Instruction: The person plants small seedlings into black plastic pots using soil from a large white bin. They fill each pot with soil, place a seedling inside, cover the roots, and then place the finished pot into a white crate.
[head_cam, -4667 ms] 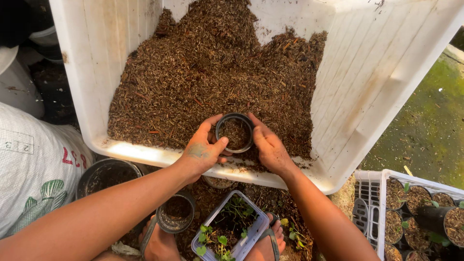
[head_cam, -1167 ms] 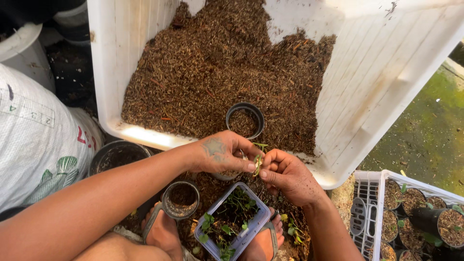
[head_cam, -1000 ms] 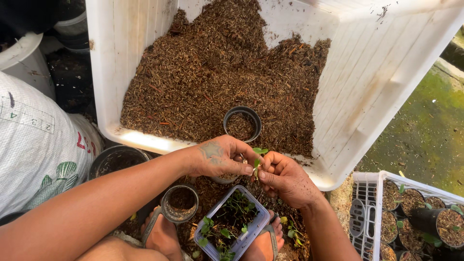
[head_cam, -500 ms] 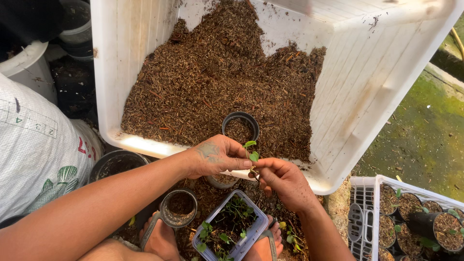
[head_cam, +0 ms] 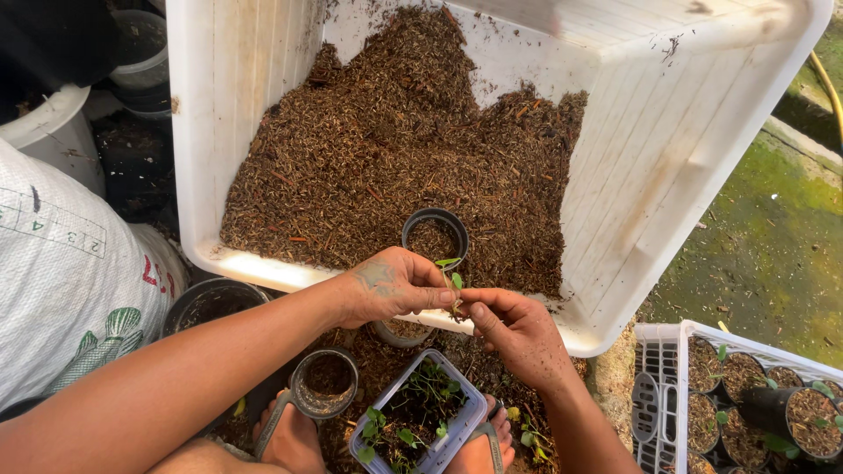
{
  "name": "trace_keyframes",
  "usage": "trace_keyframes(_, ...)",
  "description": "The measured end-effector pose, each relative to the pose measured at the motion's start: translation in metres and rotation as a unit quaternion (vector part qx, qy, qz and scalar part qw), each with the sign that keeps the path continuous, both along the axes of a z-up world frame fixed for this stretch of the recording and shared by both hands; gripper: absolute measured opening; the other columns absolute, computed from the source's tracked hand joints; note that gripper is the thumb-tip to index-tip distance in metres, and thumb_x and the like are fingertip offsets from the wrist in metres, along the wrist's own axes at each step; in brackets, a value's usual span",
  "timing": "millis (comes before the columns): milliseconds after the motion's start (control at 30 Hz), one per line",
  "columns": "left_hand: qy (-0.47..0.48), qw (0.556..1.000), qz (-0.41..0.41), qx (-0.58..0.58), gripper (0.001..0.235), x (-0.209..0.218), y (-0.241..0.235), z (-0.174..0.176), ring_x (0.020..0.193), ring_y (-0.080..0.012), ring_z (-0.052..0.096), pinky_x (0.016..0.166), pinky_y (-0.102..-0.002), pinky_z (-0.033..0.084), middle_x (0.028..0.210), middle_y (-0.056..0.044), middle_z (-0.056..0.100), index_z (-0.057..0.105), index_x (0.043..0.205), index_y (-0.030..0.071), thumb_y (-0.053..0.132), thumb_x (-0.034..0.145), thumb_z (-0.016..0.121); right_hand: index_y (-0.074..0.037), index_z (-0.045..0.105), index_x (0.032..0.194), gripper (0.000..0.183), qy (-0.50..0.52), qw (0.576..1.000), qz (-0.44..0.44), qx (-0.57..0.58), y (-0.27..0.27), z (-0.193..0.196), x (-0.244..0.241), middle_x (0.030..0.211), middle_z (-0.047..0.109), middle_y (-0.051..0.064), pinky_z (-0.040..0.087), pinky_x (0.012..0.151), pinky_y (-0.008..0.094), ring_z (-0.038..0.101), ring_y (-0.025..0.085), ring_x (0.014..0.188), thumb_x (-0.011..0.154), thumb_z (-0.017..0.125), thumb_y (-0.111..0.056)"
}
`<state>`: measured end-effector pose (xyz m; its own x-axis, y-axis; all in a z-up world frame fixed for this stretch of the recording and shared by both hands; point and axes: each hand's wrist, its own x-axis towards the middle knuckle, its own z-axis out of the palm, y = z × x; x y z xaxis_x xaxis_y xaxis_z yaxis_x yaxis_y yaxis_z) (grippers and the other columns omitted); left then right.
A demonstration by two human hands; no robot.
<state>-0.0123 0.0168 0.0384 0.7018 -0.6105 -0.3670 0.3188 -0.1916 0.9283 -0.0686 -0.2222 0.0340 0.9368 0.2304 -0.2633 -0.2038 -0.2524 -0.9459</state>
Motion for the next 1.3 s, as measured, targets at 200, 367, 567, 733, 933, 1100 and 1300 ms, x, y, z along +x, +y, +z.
trace_keyframes(200, -0.043, 0.999, -0.021, 0.008, 0.035, 0.0, -0.002, -0.001, 0.074, -0.0071, 0.064, 0.064, -0.025, 0.052, 0.085, -0.001, 0.076, 0.079, 0.101, 0.006, 0.036, 0.084, 0.08, -0.004, 0.079, 0.106, 0.024, -0.013, 0.999, 0.001, -0.039, 0.004, 0.001, -0.003, 0.079, 0.072, -0.002, 0.048, 0.058, 0.021, 0.059, 0.004, 0.069, 0.092, 0.075, -0.022)
trace_keyframes(367, -0.045, 0.999, -0.014, 0.009, 0.032, 0.001, -0.002, -0.003, 0.072, -0.0081, 0.059, 0.063, -0.026, 0.049, 0.081, -0.001, 0.072, 0.079, 0.099, 0.005, 0.035, 0.087, 0.079, -0.002, 0.076, 0.103, 0.021, -0.02, 1.0, 0.005, -0.012, 0.003, 0.001, -0.003, 0.079, 0.069, -0.001, 0.045, 0.056, 0.021, 0.056, 0.005, 0.067, 0.092, 0.075, -0.021)
trace_keyframes(567, -0.039, 0.999, -0.027, 0.018, 0.027, 0.0, -0.002, -0.001, 0.072, -0.0073, 0.058, 0.064, -0.025, 0.049, 0.079, 0.001, 0.07, 0.077, 0.099, 0.006, 0.032, 0.091, 0.075, -0.004, 0.075, 0.108, 0.023, -0.01, 0.999, 0.0, -0.03, 0.002, 0.001, -0.003, 0.079, 0.072, -0.001, 0.046, 0.053, 0.021, 0.059, 0.005, 0.064, 0.09, 0.074, -0.019)
trace_keyframes(733, -0.035, 0.999, -0.021, 0.009, 0.024, 0.0, -0.002, 0.001, 0.072, -0.0061, 0.059, 0.065, -0.025, 0.049, 0.081, 0.002, 0.071, 0.077, 0.1, 0.007, 0.03, 0.092, 0.073, -0.003, 0.075, 0.109, 0.024, -0.013, 1.0, -0.006, -0.012, 0.001, 0.0, -0.004, 0.079, 0.07, 0.0, 0.044, 0.052, 0.021, 0.057, 0.005, 0.064, 0.091, 0.075, -0.019)
trace_keyframes(933, -0.025, 1.0, -0.009, 0.016, 0.026, 0.002, 0.001, 0.0, 0.07, -0.0066, 0.058, 0.062, -0.025, 0.048, 0.081, 0.001, 0.072, 0.077, 0.103, 0.007, 0.03, 0.092, 0.073, -0.004, 0.074, 0.117, 0.028, -0.007, 1.0, -0.017, 0.001, -0.005, -0.001, 0.0, 0.089, 0.076, 0.001, 0.05, 0.056, 0.021, 0.061, 0.004, 0.067, 0.095, 0.068, -0.02)
trace_keyframes(1100, -0.001, 1.0, 0.017, -0.011, 0.024, 0.003, 0.003, -0.003, 0.07, -0.0064, 0.06, 0.061, -0.023, 0.048, 0.082, 0.0, 0.073, 0.076, 0.101, 0.006, 0.028, 0.091, 0.075, -0.005, 0.072, 0.124, 0.031, 0.021, 0.999, -0.003, 0.044, -0.007, -0.007, 0.001, 0.096, 0.078, 0.004, 0.05, 0.056, 0.022, 0.059, 0.005, 0.066, 0.097, 0.064, -0.019)
trace_keyframes(1300, 0.012, 0.999, 0.034, -0.028, 0.024, 0.005, 0.003, -0.007, 0.068, -0.007, 0.06, 0.059, -0.023, 0.048, 0.081, -0.001, 0.073, 0.076, 0.098, 0.006, 0.028, 0.09, 0.076, -0.005, 0.072, 0.124, 0.032, 0.016, 1.0, 0.024, 0.003, -0.005, -0.009, 0.0, 0.095, 0.079, 0.003, 0.05, 0.057, 0.021, 0.059, 0.005, 0.067, 0.096, 0.067, -0.02)
